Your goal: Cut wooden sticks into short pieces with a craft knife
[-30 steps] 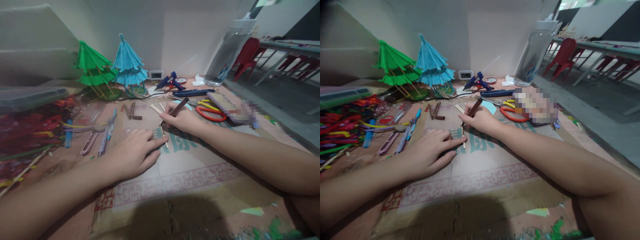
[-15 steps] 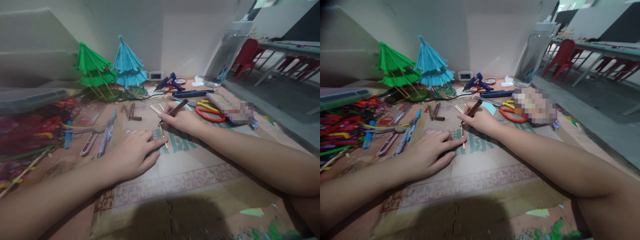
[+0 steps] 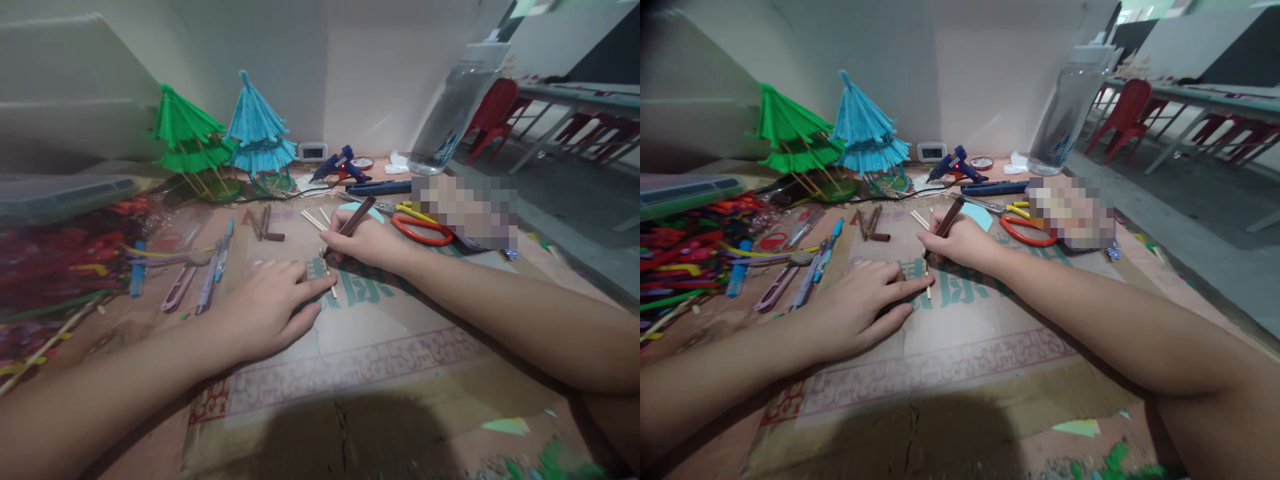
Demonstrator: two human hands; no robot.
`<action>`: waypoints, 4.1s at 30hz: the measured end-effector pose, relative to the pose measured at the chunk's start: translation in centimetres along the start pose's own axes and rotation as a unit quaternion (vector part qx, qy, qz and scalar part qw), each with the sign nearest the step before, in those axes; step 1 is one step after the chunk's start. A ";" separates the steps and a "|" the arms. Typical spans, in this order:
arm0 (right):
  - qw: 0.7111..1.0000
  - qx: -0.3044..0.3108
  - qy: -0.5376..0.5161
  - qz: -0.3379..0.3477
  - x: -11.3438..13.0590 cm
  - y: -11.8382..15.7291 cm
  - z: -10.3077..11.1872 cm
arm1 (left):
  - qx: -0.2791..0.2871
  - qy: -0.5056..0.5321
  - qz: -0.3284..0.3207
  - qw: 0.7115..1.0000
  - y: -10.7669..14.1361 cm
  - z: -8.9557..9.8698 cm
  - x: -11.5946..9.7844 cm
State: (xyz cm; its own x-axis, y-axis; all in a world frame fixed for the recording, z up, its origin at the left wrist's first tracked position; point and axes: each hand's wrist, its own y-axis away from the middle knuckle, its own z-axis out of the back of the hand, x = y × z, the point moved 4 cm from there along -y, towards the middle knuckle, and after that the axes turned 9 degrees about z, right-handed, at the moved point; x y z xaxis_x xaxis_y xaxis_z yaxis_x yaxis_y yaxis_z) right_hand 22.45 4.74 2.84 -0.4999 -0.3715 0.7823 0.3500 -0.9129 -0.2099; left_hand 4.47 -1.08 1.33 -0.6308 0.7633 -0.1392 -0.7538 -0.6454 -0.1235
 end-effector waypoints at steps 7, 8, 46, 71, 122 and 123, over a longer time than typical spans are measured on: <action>0.998 -0.060 0.018 0.000 -0.3 0.0 0.3 | 0.000 -0.003 0.001 1.000 0.0 0.1 -0.1; 0.998 -0.061 0.018 -0.003 -0.3 -0.1 0.2 | 0.000 -0.003 0.001 1.000 0.0 0.1 -0.1; 1.000 -0.005 -0.005 0.011 -0.2 -0.1 -0.1 | -0.010 0.005 -0.002 1.000 0.1 -0.1 0.1; 0.998 0.023 -0.045 0.029 -0.2 0.3 -0.3 | -0.002 0.002 0.002 1.000 0.0 0.1 0.0; 0.993 0.040 0.027 0.104 4.9 0.8 4.0 | -0.097 0.058 -0.114 0.987 0.6 0.7 -1.1; 0.994 0.030 0.032 0.096 5.6 1.1 4.6 | -0.098 0.056 -0.117 0.987 0.6 0.7 -1.1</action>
State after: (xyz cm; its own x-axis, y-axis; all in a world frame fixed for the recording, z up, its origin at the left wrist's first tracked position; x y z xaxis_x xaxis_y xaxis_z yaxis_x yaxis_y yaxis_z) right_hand 23.68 2.38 9.72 -0.4685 -0.5503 0.6912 0.4903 -0.8127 -0.3147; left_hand 4.61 -2.27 2.11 -0.4117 0.8911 -0.1911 -0.8187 -0.4537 -0.3519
